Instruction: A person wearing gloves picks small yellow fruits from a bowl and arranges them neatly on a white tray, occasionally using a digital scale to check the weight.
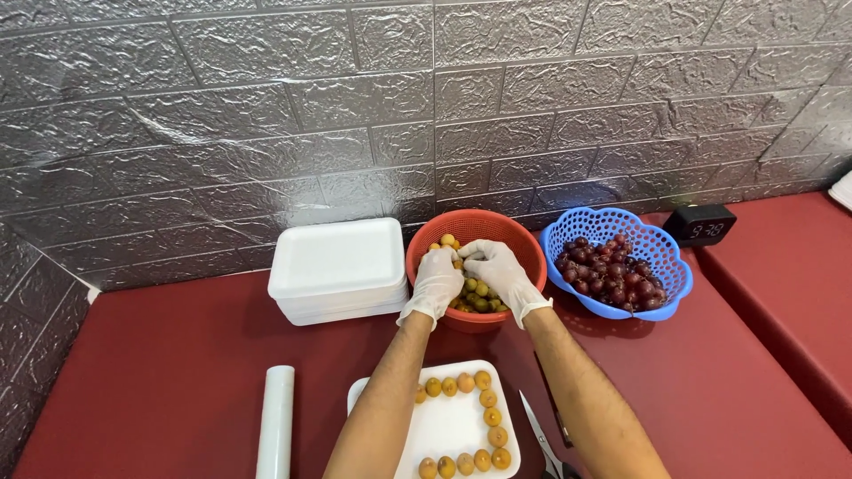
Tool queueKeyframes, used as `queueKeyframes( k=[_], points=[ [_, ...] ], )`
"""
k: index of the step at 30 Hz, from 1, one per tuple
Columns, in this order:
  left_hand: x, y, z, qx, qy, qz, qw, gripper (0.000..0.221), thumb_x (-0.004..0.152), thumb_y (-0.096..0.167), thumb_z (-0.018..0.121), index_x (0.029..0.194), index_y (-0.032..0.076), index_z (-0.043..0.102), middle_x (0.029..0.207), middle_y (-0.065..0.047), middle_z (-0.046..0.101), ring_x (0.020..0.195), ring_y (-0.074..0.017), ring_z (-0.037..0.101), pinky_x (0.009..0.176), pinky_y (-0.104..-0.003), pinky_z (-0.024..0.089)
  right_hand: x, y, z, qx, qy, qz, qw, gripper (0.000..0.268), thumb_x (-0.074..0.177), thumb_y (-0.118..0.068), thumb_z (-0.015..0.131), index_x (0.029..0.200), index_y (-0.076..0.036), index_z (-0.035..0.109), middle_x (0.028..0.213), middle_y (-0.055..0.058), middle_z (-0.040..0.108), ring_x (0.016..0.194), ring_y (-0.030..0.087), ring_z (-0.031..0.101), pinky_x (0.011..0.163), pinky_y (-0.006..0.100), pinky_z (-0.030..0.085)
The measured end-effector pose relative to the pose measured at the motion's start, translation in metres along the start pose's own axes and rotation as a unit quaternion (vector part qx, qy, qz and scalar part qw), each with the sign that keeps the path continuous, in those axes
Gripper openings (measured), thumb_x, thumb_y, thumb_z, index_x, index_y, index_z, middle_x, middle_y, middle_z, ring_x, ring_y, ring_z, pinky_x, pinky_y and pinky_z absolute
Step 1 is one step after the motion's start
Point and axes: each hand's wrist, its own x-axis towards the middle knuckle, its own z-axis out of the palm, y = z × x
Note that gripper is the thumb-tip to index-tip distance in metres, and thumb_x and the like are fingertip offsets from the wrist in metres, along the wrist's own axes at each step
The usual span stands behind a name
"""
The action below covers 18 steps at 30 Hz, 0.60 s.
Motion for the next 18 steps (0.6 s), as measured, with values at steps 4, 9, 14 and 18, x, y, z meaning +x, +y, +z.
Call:
queueKeyframes(
  k=[4, 9, 14, 18],
  points=[
    [-0.002, -0.005, -0.001, -0.074, 0.023, 0.0, 0.997, 0.03, 0.094, 0.01, 0.064, 0.123, 0.008, 0.067, 0.128, -0.021, 0.069, 0.125, -0.0334, 0.064, 0.103, -0.042, 0.057, -0.008, -0.008, -0.001, -0.03, -0.001, -0.02, 0.999, 0.033, 0.083, -0.004, 0.069, 0.114, -0.01, 0.078, 0.104, 0.011, 0.076, 0.098, 0.02, 0.07, 0.086, 0.038, 0.06],
    [0.002, -0.008, -0.001, -0.139, 0.019, 0.005, 0.99, 0.026, 0.1, 0.014, 0.057, 0.125, 0.009, 0.064, 0.124, -0.018, 0.071, 0.124, -0.0306, 0.065, 0.101, -0.041, 0.057, -0.01, -0.006, 0.0, -0.015, -0.005, -0.045, 0.999, 0.04, 0.079, 0.001, 0.074, 0.117, -0.013, 0.077, 0.1, 0.006, 0.075, 0.095, 0.016, 0.068, 0.089, 0.034, 0.057],
    [0.015, -0.017, 0.007, -0.127, 0.017, -0.002, 0.992, 0.025, 0.103, 0.019, 0.054, 0.124, 0.014, 0.066, 0.126, -0.014, 0.071, 0.125, -0.0279, 0.065, 0.101, -0.04, 0.057, -0.01, -0.007, -0.002, -0.01, 0.005, -0.055, 0.998, 0.042, 0.077, -0.002, 0.078, 0.117, -0.013, 0.076, 0.098, 0.004, 0.074, 0.092, 0.014, 0.067, 0.088, 0.034, 0.056],
    [-0.003, -0.004, -0.005, -0.171, 0.024, 0.002, 0.985, 0.026, 0.1, 0.011, 0.059, 0.123, 0.012, 0.069, 0.126, -0.018, 0.071, 0.126, -0.0315, 0.064, 0.102, -0.042, 0.057, -0.013, -0.009, 0.001, -0.003, 0.007, -0.064, 0.998, 0.042, 0.077, 0.0, 0.078, 0.118, -0.011, 0.074, 0.097, 0.007, 0.073, 0.093, 0.016, 0.066, 0.089, 0.035, 0.056]
  ],
)
